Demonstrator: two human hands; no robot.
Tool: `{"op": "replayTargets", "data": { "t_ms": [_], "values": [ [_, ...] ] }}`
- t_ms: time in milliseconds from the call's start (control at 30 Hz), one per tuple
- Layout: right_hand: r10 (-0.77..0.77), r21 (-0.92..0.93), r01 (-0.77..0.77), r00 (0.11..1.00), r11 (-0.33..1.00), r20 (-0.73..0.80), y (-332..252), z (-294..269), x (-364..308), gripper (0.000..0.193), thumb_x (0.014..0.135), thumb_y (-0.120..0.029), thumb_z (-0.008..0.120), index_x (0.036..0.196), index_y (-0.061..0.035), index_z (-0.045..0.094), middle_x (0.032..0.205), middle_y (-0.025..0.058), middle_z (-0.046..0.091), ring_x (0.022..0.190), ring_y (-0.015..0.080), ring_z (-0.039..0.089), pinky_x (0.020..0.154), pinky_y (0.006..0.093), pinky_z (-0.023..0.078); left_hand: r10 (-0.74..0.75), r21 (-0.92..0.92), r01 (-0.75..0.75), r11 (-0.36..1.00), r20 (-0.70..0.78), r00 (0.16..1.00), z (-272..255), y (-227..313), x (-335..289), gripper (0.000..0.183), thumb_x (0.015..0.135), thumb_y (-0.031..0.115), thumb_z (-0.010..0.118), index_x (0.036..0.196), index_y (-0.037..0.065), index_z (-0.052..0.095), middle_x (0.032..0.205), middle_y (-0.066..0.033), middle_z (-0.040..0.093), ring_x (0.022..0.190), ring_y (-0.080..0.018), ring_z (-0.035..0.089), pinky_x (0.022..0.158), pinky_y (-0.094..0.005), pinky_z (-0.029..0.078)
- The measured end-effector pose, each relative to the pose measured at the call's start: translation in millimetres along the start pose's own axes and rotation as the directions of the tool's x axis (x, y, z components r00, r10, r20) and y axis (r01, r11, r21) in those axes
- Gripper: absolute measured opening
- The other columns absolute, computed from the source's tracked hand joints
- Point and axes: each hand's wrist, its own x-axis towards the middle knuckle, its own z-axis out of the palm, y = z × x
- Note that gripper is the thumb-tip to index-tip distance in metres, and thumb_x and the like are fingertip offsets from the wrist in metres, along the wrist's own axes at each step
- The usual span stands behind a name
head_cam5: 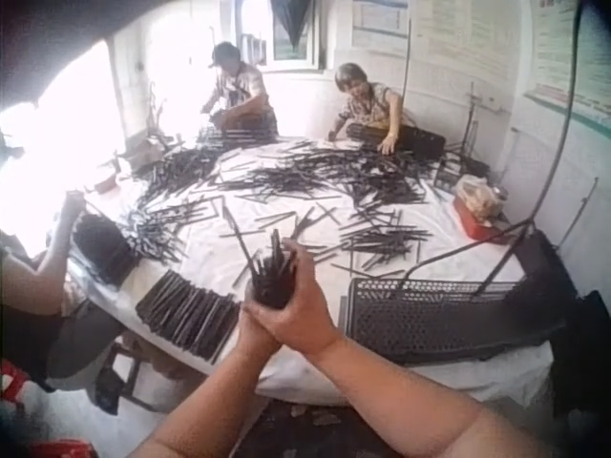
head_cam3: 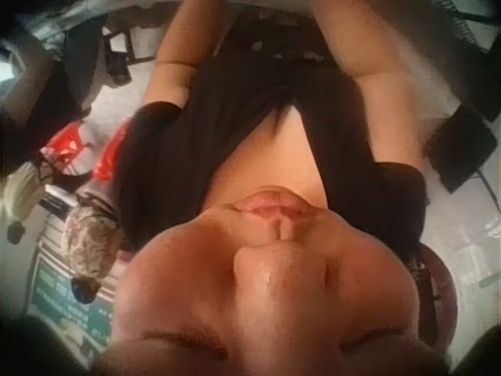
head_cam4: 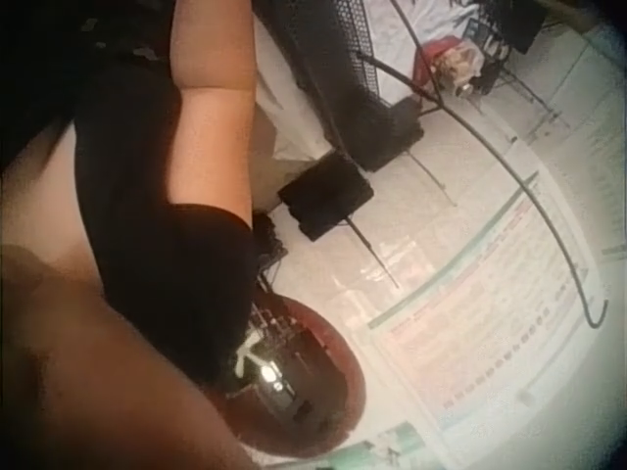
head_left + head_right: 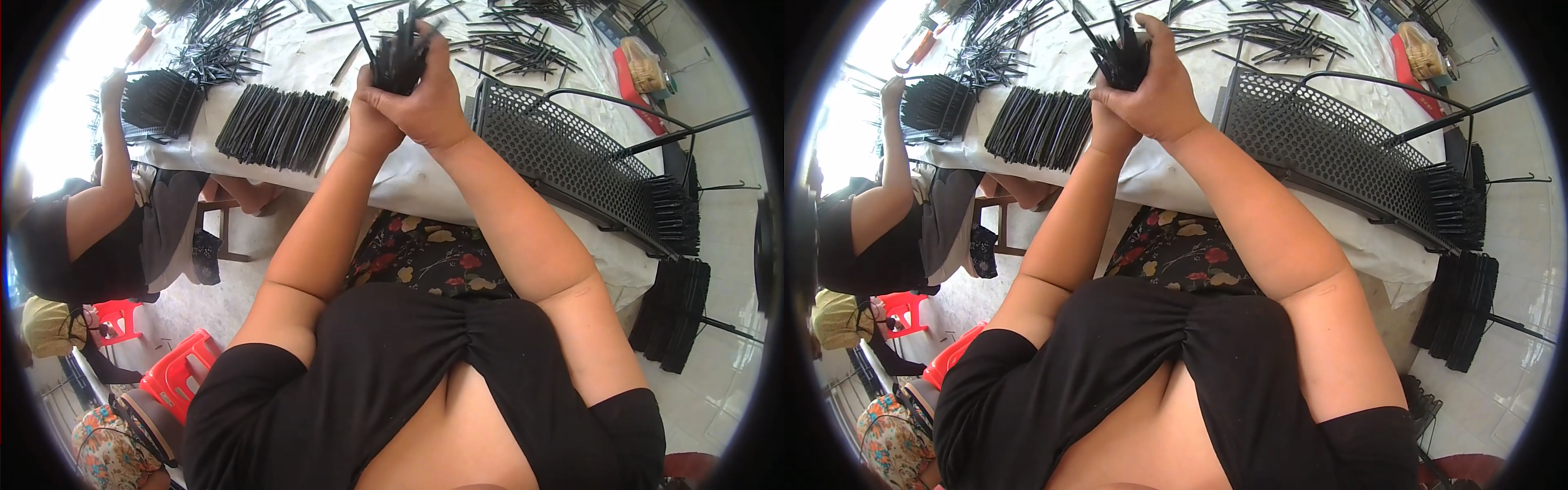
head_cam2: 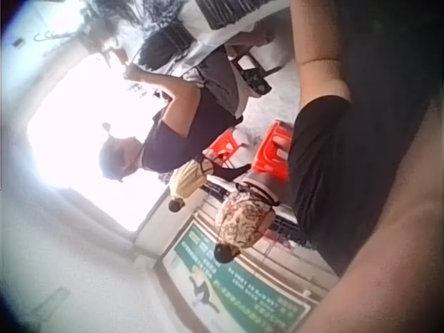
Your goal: The person inserts black plastic bristles into the holes of a perforated metal frame by hand, then gathers and aligns bundles of black plastic bristles from a pile on the table.
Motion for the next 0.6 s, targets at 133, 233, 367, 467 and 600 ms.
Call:
{"op": "replayTargets", "data": {
  "t_ms": [133,233,367,467,600],
  "values": [
    [0.056,0.255,-0.043,0.997,0.966,-0.044,21,1,-10,0.092,0.068,-0.007,0.085,0.141,-0.0081,0.027,0.125,0.0178,0.055,0.115,0.0276,0.055,0.095,0.0365,0.049,0.176,0.146,-0.170,0.975,-0.030,0.984,19,4,-6,0.089,0.077,0.011,0.077,0.146,0.004,0.021,0.126,-0.0118,0.055,0.112,-0.0214,0.058,0.093,-0.0333,0.048],
    [0.190,0.289,-0.177,0.982,0.941,-0.019,21,8,-13,0.092,0.069,-0.004,0.081,0.142,-0.0078,0.024,0.121,0.0170,0.057,0.113,0.0292,0.056,0.095,0.0365,0.049,0.259,0.224,-0.243,0.944,-0.042,0.965,21,5,-7,0.100,0.072,0.010,0.081,0.147,0.005,0.016,0.124,-0.0131,0.056,0.111,-0.0227,0.059,0.093,-0.0342,0.048],
    [0.319,0.264,-0.324,0.946,0.908,0.061,23,9,1,0.075,0.070,-0.002,0.080,0.133,-0.0061,0.040,0.109,0.0127,0.062,0.106,0.0186,0.059,0.088,0.0295,0.050,0.063,-0.004,-0.063,0.998,-0.046,0.997,18,11,6,0.067,0.084,0.014,0.073,0.139,0.006,0.035,0.122,-0.0131,0.058,0.108,-0.0216,0.059,0.093,-0.0346,0.048],
    [0.039,0.076,-0.029,0.990,0.997,-0.138,26,4,1,0.072,0.071,-0.008,0.083,0.130,-0.0072,0.043,0.111,0.0109,0.058,0.099,0.0155,0.058,0.082,0.0275,0.052,0.280,0.131,-0.279,0.951,0.011,0.960,24,17,7,0.069,0.083,0.013,0.073,0.140,0.005,0.033,0.128,-0.0165,0.056,0.115,-0.0227,0.057,0.095,-0.0354,0.047],
    [0.357,0.332,-0.303,0.927,0.893,-0.114,-27,-3,9,0.071,0.080,-0.027,0.077,0.139,-0.0067,0.043,0.119,0.0162,0.063,0.084,0.0355,0.065,0.084,0.0481,0.051,0.101,0.230,-0.099,0.968,0.001,0.995,18,26,-10,0.089,0.081,0.019,0.076,0.147,0.003,0.019,0.132,-0.0144,0.051,0.115,-0.0230,0.056,0.096,-0.0329,0.046]
  ]
}}
